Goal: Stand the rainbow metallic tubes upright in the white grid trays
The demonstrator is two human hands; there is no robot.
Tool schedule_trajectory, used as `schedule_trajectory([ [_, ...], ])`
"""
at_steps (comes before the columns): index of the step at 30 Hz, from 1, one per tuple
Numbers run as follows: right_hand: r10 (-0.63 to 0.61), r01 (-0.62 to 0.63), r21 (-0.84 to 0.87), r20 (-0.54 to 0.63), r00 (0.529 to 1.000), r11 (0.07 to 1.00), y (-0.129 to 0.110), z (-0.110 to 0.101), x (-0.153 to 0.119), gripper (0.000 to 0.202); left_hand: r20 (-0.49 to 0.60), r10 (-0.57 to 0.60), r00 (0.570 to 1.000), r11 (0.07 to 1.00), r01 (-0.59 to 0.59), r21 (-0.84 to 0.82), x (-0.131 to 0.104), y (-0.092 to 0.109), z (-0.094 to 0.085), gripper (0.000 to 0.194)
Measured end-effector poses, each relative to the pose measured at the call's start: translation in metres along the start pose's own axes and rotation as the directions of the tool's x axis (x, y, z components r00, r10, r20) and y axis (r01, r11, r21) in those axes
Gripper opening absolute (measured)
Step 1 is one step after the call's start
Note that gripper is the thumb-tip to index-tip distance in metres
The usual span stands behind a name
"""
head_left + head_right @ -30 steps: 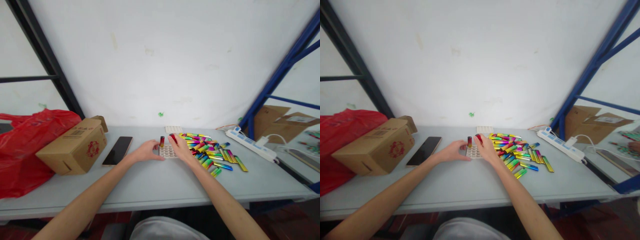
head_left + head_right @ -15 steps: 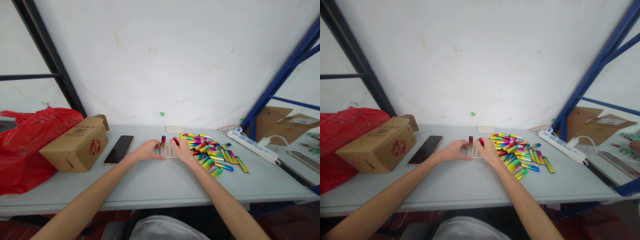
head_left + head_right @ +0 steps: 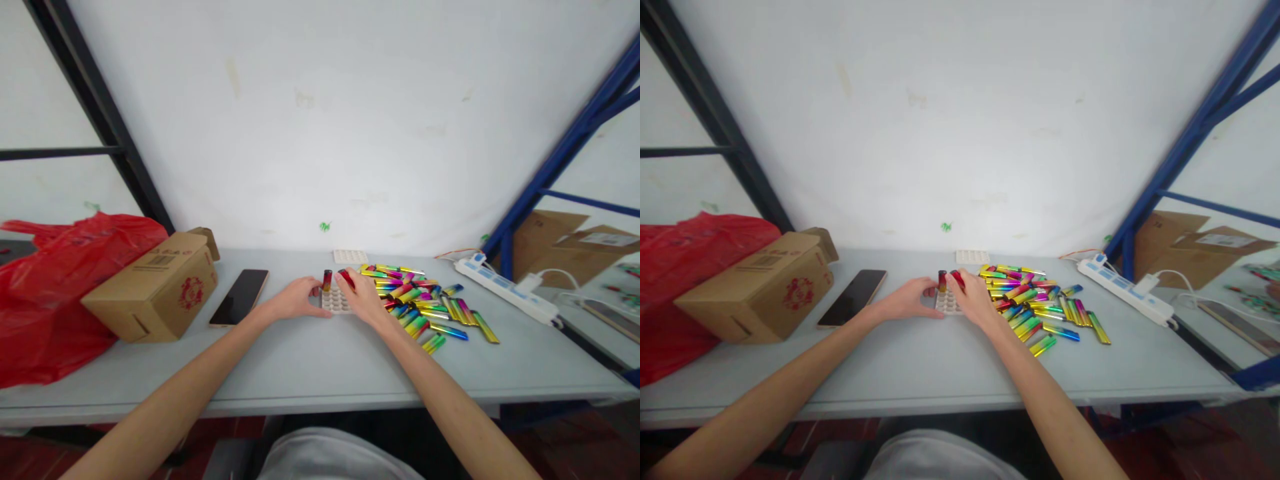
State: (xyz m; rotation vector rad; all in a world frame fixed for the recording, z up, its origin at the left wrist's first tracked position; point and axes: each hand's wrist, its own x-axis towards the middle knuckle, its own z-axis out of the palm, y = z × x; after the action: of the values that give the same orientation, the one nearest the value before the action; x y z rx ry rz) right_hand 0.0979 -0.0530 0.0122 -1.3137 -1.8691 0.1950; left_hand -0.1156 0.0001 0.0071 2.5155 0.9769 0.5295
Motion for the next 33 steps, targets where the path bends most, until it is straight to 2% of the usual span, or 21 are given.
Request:
schedule_trajectory([
  [5, -0.119, 0.119, -0.006, -0.016, 0.993, 0.993, 0.004, -0.001, 0.001, 0.044, 0.006, -0.003, 1.0, 1.0, 0.003, 0.017, 0.0, 0.001, -0.001, 0.065],
  [7, -0.122, 0.122, -0.024, 0.0, 0.993, 0.992, 0.005, -0.002, 0.001, 0.046, 0.005, 0.0, 1.0, 1.0, 0.0, 0.005, 0.0, 0.001, 0.0, 0.065],
  [12, -0.064, 0.066, -0.014, 0.125, 0.99, 0.998, 0.012, 0.0, 0.002, 0.045, 0.003, 0.003, 1.0, 1.0, -0.003, -0.003, 0.0, 0.0, 0.0, 0.066],
  [15, -0.11, 0.119, -0.043, 0.175, 0.978, 0.992, 0.017, 0.003, 0.002, 0.04, 0.004, 0.002, 1.0, 1.0, -0.002, -0.001, 0.0, 0.0, 0.0, 0.067],
  [19, -0.168, 0.215, -0.176, 0.251, 0.953, 0.961, 0.018, 0.005, 0.003, 0.032, 0.002, 0.01, 1.0, 1.0, -0.01, -0.019, 0.0, -0.002, 0.001, 0.064],
  [22, -0.107, 0.214, -0.338, 0.308, 0.945, 0.916, 0.005, 0.005, 0.003, 0.034, 0.0, 0.017, 1.0, 1.0, -0.017, -0.002, 0.001, -0.004, 0.003, 0.062],
  [25, -0.047, 0.197, -0.493, 0.301, 0.953, 0.847, -0.013, 0.006, 0.004, 0.038, -0.004, 0.008, 1.0, 1.0, -0.008, 0.015, 0.002, -0.005, 0.003, 0.06],
  [28, -0.032, 0.194, -0.564, 0.284, 0.958, 0.803, -0.024, 0.008, 0.004, 0.04, 0.0, 0.015, 1.0, 1.0, -0.015, 0.009, 0.002, -0.005, 0.002, 0.058],
  [33, 0.026, 0.14, -0.59, 0.264, 0.964, 0.795, -0.016, 0.01, 0.001, 0.044, 0.009, 0.004, 1.0, 0.999, -0.005, 0.031, 0.002, -0.005, 0.002, 0.062],
])
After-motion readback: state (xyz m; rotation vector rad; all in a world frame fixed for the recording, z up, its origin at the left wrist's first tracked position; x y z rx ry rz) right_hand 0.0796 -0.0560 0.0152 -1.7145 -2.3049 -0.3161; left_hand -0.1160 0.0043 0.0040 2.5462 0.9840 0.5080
